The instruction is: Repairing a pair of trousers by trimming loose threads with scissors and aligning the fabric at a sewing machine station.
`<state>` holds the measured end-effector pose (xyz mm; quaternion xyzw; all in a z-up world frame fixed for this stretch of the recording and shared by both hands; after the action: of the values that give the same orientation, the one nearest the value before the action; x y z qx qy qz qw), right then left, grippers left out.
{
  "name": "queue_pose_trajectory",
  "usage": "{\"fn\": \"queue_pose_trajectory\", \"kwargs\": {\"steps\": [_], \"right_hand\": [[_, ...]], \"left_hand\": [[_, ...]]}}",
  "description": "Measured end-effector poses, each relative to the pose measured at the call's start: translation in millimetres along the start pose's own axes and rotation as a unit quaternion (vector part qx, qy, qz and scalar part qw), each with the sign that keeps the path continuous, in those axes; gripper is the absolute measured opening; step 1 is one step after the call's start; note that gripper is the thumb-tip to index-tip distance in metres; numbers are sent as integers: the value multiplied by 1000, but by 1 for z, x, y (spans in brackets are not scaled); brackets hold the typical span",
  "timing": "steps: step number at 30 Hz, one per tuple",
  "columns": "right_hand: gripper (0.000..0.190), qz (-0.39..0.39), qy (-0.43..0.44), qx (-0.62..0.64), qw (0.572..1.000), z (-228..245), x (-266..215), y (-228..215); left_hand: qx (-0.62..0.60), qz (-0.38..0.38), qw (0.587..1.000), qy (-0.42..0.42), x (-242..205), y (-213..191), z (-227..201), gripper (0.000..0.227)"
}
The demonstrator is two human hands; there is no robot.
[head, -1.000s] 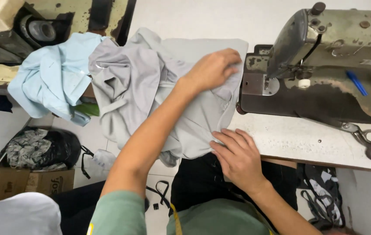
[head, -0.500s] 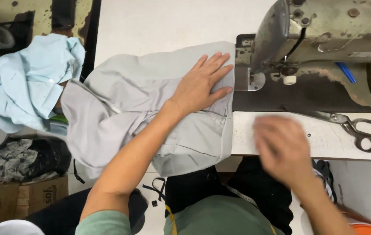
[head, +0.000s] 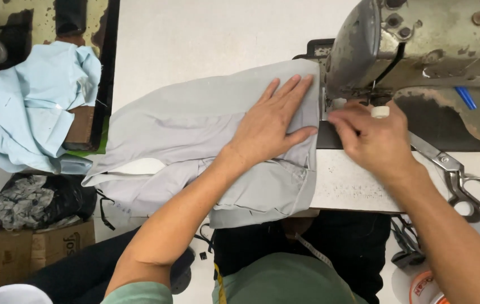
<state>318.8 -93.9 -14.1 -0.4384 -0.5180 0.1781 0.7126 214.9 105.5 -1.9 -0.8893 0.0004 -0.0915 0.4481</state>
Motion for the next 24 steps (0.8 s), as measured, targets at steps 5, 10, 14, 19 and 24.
{"fn": "queue_pose_trajectory", "kwargs": {"steps": [5,10,14,19,24], "right_hand": [[67,400,569,94,712,-6,42,-24],[55,270,187,-152,932,-9,16,-31],[30,43,33,-31,998,23,-33,-61],[16,4,36,100,994,60,-79,-94],[19,-21,77,106,991,92,-89,-98]], "left_hand": [[29,37,999,0,23,13,-5,95],[19,23,999,30,35,17,-12,96],[-23,15,1000,10,8,13,-24,107],[-142,-269,947,99,-98,-19,-111,23],[-135,-300,939,101,-135,16,-107,9]]}}
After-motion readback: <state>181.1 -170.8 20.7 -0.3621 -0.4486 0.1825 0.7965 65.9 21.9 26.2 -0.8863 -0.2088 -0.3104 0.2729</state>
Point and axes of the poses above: each hand's wrist, its own x-axis towards the middle knuckle, its own y-axis out of the palm, z = x × y, the point moved 2 cm from there along x, towards the middle knuckle, and after that the axes turned 14 degrees about -x, right-handed, at the moved point
